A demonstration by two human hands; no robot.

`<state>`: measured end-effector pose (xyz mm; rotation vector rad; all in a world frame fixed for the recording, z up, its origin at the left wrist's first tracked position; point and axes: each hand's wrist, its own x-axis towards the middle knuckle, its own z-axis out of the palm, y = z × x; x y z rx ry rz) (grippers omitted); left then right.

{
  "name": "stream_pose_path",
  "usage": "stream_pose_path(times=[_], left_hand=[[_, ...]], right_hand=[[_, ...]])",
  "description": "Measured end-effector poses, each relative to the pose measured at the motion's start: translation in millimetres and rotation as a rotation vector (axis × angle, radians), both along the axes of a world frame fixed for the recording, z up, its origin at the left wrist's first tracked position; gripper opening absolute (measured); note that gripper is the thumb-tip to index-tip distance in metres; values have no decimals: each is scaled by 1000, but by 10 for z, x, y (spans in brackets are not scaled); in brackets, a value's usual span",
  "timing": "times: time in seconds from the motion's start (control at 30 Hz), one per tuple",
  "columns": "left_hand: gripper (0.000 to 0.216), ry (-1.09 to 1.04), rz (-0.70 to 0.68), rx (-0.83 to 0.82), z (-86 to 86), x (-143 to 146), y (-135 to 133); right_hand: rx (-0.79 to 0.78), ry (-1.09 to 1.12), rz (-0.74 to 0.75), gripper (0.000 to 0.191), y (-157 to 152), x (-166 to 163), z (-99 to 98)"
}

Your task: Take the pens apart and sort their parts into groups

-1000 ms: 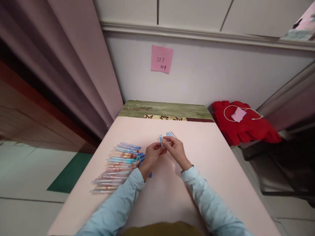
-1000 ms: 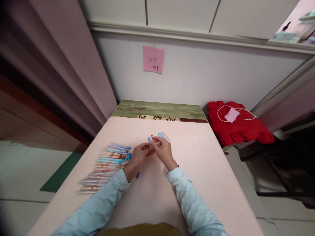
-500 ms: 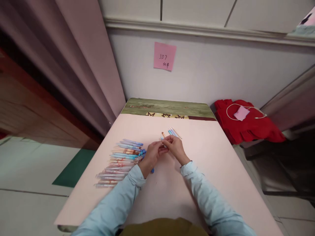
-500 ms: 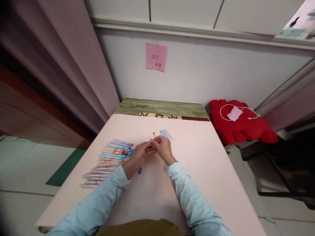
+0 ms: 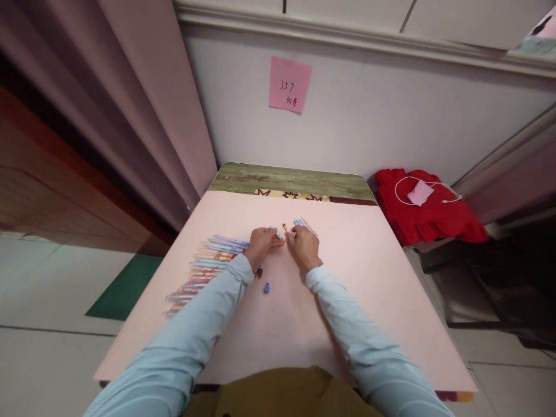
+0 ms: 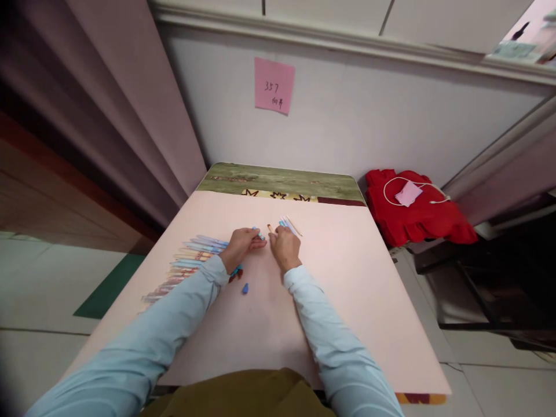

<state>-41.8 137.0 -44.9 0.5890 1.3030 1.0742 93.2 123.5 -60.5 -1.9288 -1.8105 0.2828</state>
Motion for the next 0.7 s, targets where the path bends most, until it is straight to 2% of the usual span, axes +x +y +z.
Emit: stream_pose_path(times=[0.13, 0.33, 0.43, 0.53, 0.7], left_hand=[[22, 92, -25, 7, -53, 79, 205], [18, 218, -118, -14, -214, 402, 366], [18, 291, -133, -27, -279, 521, 450], [19, 346, -139, -43, -285, 570, 502], [16, 374, -156, -36, -114, 498, 347]], right_hand=[[-26, -128, -10, 21, 27, -19, -95], [-7, -76, -113, 24, 4, 198, -150], [80, 96, -134, 26, 5, 276, -144], [166, 361, -187, 32, -38, 397, -104], [154, 672, -267, 38, -242, 633, -34]])
